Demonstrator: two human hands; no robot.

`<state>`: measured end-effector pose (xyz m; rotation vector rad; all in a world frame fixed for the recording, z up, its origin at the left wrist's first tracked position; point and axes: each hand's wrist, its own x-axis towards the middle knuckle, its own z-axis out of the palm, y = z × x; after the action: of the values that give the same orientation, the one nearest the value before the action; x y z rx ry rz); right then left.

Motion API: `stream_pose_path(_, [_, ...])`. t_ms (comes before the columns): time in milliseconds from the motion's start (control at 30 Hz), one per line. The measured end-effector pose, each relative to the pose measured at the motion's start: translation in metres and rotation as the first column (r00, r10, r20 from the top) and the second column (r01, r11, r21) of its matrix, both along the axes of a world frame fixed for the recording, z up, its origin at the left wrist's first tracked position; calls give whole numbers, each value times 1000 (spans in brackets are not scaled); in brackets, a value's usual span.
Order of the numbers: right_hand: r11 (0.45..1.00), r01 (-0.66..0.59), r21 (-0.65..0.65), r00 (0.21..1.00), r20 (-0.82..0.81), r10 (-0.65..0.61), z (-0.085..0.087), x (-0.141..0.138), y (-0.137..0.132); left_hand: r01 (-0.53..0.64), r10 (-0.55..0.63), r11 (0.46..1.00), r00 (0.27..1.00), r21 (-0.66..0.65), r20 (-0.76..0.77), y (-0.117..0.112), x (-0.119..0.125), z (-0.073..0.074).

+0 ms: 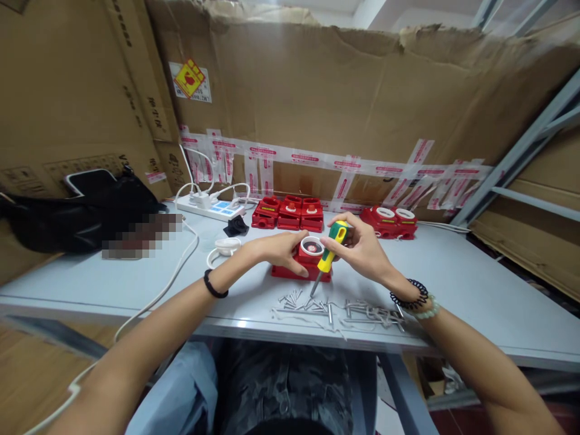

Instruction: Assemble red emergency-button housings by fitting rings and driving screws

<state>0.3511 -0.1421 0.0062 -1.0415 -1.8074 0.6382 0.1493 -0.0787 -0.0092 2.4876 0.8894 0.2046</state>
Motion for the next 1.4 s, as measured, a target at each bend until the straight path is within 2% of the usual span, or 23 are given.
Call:
stream_pose_path(200, [999,13,49,995,-101,-8,14,7,-3,-8,9,1000,1000,26,-28,-1,0,2])
stream_pose_path(333, [994,78,82,984,-165,-63,27,15,-5,-28,32,998,997,52,-72,-1,0,3])
stream_pose_path(433, [994,94,57,980,-183,-83,28,17,-4,-37,41,998,996,54,-78,-1,0,3])
stream_pose_path(600, [998,53,32,988,-150,-48,24,16,-2,-30,33,998,998,52,-55,-2,0,3])
stream_pose_path(867, [956,261,136,952,-202,-231,41,30,-2,-49,54,997,993,51,-104,-1,0,3])
stream_pose_path(1067, [960,265,94,946,-216,-240,38,41,11,-63,72,995,989,74,-130,-2,1,4])
stream_pose_path(1400, [964,265,-1,934,-248,-257,31,44,21,-46,56,995,991,88,-122,0,0,1])
